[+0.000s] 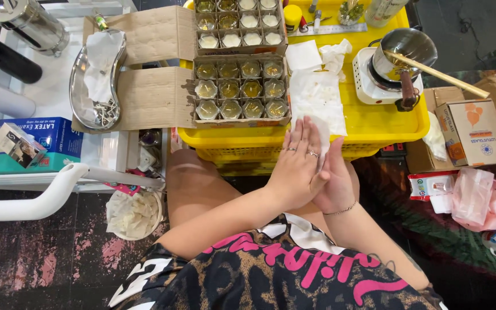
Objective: Cleaning excess wax from the rims and sides of small glass candle jars using a paper towel.
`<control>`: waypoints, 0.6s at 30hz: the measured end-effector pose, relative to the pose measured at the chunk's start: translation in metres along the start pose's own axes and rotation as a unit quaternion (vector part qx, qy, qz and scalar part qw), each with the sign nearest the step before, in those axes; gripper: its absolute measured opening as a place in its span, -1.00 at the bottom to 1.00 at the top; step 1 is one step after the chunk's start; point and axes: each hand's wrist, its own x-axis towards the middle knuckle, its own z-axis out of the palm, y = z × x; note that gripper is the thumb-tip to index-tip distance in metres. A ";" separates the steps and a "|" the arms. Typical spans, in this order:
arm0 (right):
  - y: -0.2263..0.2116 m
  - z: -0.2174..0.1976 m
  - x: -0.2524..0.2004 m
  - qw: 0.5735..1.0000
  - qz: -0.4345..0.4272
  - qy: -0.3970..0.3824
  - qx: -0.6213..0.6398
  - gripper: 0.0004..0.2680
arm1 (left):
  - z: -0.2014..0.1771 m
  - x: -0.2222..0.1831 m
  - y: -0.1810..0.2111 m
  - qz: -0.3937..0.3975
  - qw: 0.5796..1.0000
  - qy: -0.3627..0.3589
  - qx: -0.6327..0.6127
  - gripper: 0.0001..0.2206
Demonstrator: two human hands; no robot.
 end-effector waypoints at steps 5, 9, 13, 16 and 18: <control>0.011 -0.017 0.006 0.997 0.027 0.053 -0.039 -0.49 | -0.012 -0.009 -0.007 0.028 0.996 -0.066 0.052 -0.02; 0.005 -0.030 0.003 0.983 0.100 0.078 0.131 -0.54 | -0.024 -0.021 -0.014 0.069 0.988 -0.093 0.102 0.01; 0.004 -0.043 0.007 0.982 0.099 0.095 0.128 -0.54 | -0.041 -0.029 -0.015 0.078 0.979 -0.108 0.155 -0.03; 0.005 -0.057 0.008 0.986 0.084 0.095 0.112 -0.54 | -0.050 -0.031 -0.011 0.068 0.989 -0.079 0.102 -0.08; 0.005 -0.067 0.012 0.968 0.054 0.036 0.241 -0.56 | -0.055 -0.029 -0.008 0.054 0.995 -0.061 0.052 -0.09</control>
